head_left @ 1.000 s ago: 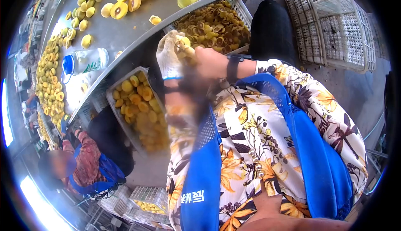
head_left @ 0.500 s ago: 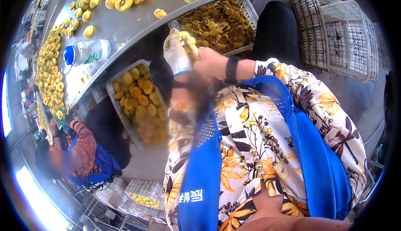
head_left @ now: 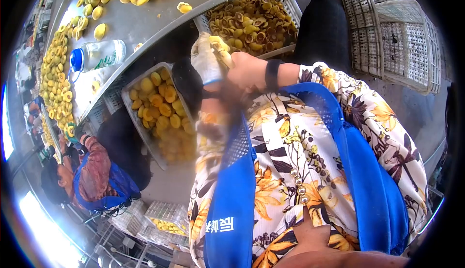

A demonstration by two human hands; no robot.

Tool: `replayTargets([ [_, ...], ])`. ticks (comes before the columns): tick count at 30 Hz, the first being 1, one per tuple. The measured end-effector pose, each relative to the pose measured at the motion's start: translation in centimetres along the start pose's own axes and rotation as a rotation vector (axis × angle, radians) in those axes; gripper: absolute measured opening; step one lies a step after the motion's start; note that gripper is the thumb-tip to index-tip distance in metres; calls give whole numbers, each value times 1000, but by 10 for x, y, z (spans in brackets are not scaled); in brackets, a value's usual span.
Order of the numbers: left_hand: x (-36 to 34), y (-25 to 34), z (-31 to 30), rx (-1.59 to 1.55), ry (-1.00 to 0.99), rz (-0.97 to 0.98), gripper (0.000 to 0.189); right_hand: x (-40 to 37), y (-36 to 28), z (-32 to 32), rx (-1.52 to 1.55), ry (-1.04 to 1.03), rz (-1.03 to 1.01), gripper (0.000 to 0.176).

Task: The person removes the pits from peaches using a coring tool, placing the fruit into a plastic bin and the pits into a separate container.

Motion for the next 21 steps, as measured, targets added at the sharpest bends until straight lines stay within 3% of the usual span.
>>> replayTargets([
  [1,-1,-2,3,61,94,113,17,1,1,0,105,-42,9,14],
  [4,3,-9,0,-40,-18,255,16,1,4,1,289,-105,-2,12],
  [5,2,-9,-1,32,-75,246,27,0,5,0,327,-116,-17,12],
  [9,3,1,-10,-170,-167,-97,44,5,5,-1,386,-151,-88,7],
  [16,-6,4,-11,-371,-130,-241,35,11,9,7,362,-293,-117,9],
  [21,4,0,-18,-160,-117,-108,34,11,16,5,527,-419,-79,9],
])
Point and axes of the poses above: each hand's wrist, its own x-axis towards the middle knuckle, its own z-axis out of the palm, y = z × x, the point moved 2 cm from there along x, towards the middle knuckle, and after that the axes turned 12 degrees about -y, right-handed, at the moved point
